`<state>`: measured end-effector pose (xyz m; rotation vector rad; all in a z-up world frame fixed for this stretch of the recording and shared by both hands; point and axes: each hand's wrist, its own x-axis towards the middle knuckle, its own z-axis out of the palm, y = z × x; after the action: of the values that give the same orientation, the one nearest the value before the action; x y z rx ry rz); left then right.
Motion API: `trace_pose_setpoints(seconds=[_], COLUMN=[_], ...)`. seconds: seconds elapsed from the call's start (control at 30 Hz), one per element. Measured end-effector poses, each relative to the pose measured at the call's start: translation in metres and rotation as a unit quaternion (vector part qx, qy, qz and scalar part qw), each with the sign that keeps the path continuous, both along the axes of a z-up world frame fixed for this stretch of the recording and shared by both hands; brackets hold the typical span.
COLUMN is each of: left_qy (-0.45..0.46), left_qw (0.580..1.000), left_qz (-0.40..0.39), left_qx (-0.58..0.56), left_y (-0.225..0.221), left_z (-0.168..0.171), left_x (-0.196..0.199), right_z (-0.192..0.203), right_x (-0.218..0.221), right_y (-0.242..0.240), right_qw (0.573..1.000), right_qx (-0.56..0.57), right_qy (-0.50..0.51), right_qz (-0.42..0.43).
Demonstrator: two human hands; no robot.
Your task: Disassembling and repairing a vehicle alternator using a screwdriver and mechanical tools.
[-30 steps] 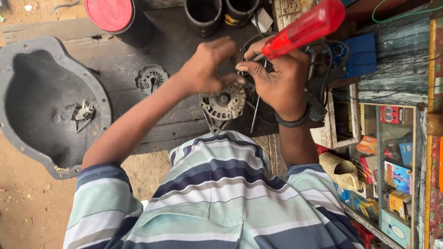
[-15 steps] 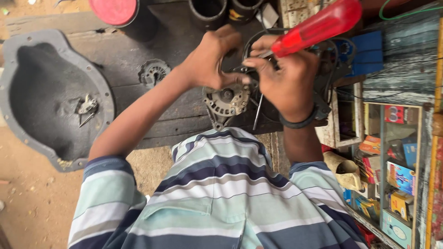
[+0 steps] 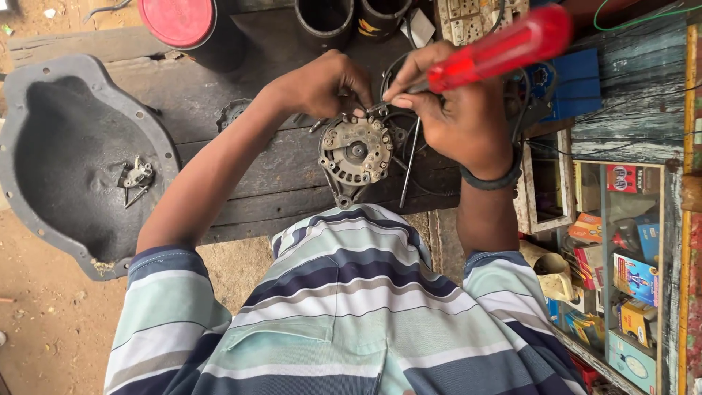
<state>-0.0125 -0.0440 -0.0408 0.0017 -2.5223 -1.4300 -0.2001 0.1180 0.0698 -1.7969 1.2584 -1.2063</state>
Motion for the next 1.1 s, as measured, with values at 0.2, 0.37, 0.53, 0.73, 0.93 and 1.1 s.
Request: trace_pose_setpoints(seconds=[0.2, 0.37, 0.53, 0.73, 0.93, 1.1], left_qy=[0.017, 0.030, 0.006, -0.036, -0.038, -0.068], left_qw=[0.999, 0.998, 0.993, 0.972, 0.967, 0.962], left_qz=[0.024, 0.057, 0.121, 0.230, 0.250, 0.263], left_qx=[0.017, 0.000, -0.007, -0.031, -0.021, 0.007], left_y=[0.004, 0.009, 0.020, 0.039, 0.038, 0.039], left_z=[-0.007, -0.003, -0.009, 0.011, 0.023, 0.030], left_x=[-0.001, 0.001, -0.004, -0.007, 0.004, 0.010], right_z=[0.007, 0.014, 0.010, 0.001, -0.006, -0.006], right_x=[-0.019, -0.034, -0.043, -0.047, -0.043, -0.038], right_y=[0.030, 0.057, 0.069, 0.078, 0.079, 0.079], right_qw=[0.998, 0.987, 0.983, 0.975, 0.973, 0.974], right_qx=[-0.034, -0.074, -0.140, -0.177, -0.163, -0.112], right_qy=[-0.048, -0.071, -0.015, -0.005, -0.052, -0.109], right_qz=[-0.009, -0.121, -0.116, -0.137, -0.156, -0.167])
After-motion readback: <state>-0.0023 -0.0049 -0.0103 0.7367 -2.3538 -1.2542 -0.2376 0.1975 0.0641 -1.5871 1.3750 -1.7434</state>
